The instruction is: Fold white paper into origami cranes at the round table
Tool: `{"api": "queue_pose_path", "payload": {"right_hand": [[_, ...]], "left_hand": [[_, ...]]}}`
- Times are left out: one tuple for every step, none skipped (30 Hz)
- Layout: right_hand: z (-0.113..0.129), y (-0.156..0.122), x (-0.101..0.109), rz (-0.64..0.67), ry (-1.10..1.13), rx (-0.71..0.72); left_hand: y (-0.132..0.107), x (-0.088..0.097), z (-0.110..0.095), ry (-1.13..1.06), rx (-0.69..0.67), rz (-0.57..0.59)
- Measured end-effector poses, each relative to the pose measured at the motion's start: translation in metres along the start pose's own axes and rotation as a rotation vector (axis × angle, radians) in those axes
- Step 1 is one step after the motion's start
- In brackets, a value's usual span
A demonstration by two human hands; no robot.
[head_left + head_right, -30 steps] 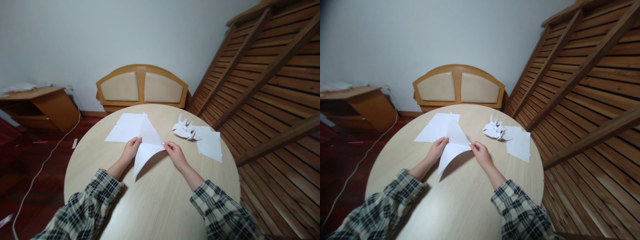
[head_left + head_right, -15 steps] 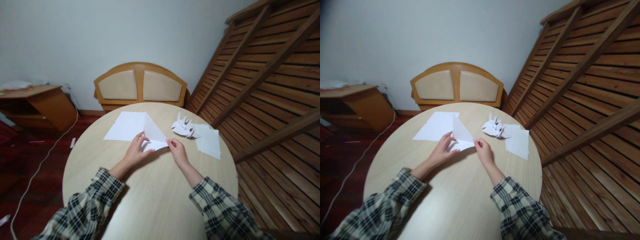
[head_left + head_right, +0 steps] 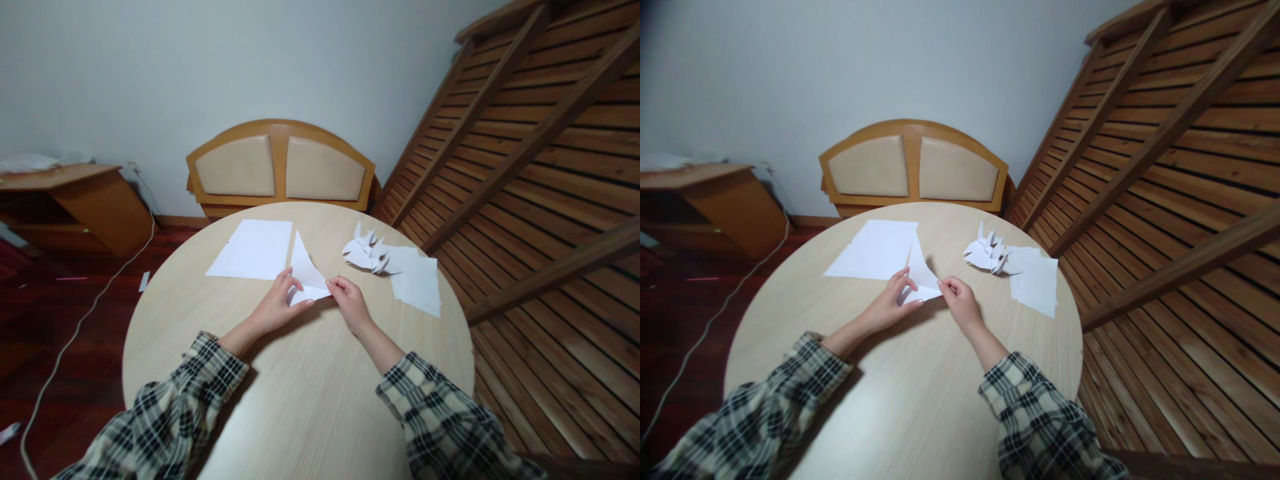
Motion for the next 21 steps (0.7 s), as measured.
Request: {"api": "queue_pose_path", "payload": {"right_hand": [[0.001,0.0,-0.001,0.01,0.001,0.0],[0.001,-0.001,-0.002,0.02,0.003,-0.004],[0.001,-0.001,-0.003,0.029,0.008,-0.008],[0.001,-0.002,-0.003,0.034,0.015,-0.014],[0.001,-0.002,-0.004,0.036,0.026,-0.02],[0.0,-0.003,-0.004,0.036,0.038,-0.029],[0.0,-0.003,-0.005,0.038,0.051,-0.041],[-0.001,-0.004,-0.005,0.042,0.064,-0.056],[-0.002,-0.004,-0.006,0.048,0.075,-0.071],[-0.003,-0.005,-0.007,0.055,0.083,-0.085],[-0.004,-0.005,-0.007,0.061,0.087,-0.095],[-0.004,-0.005,-0.007,0.064,0.09,-0.098],[-0.004,-0.005,-0.008,0.065,0.091,-0.095],[-0.003,-0.005,-0.008,0.065,0.094,-0.092],[-0.003,-0.005,-0.008,0.067,0.099,-0.091],[-0.003,-0.005,-0.008,0.07,0.107,-0.093],[-0.004,-0.005,-0.008,0.074,0.115,-0.101],[-0.006,-0.005,-0.008,0.077,0.122,-0.114],[-0.007,-0.005,-0.008,0.078,0.126,-0.127],[-0.009,-0.005,-0.008,0.076,0.127,-0.138],[-0.01,-0.006,-0.008,0.072,0.127,-0.144]], "left_hand": [[0.0,0.0,0.0,0.006,0.006,0.007],[0.0,0.0,0.0,0.012,0.011,0.012],[0.0,0.0,-0.001,0.016,0.013,0.014],[-0.001,0.0,-0.001,0.019,0.012,0.014],[-0.001,0.0,-0.002,0.021,0.008,0.012],[-0.001,0.0,-0.003,0.023,0.0,0.008],[-0.001,0.0,-0.004,0.027,-0.01,0.002],[-0.001,0.001,-0.005,0.032,-0.021,-0.004],[-0.002,0.001,-0.005,0.037,-0.031,-0.009],[-0.002,0.001,-0.006,0.04,-0.039,-0.012],[-0.002,0.001,-0.007,0.045,-0.048,-0.013],[-0.001,0.001,-0.008,0.049,-0.056,-0.013],[-0.001,0.001,-0.008,0.053,-0.063,-0.014],[-0.001,0.002,-0.009,0.056,-0.07,-0.015],[-0.001,0.002,-0.009,0.059,-0.076,-0.016],[-0.001,0.003,-0.009,0.059,-0.082,-0.015],[-0.001,0.003,-0.009,0.058,-0.085,-0.014],[-0.001,0.003,-0.009,0.055,-0.087,-0.014],[-0.001,0.004,-0.009,0.05,-0.088,-0.015],[-0.001,0.004,-0.009,0.044,-0.089,-0.018],[-0.001,0.004,-0.008,0.038,-0.09,-0.021]]}}
Point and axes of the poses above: each hand's wrist, its own y-axis towards the middle knuckle, its own x-axis out of the back of the hand, z = x × y, the point moved 8 cm from there along y, towards the middle knuckle, and after that the axes turned 4 degrees about -y, right-handed, at the moved point
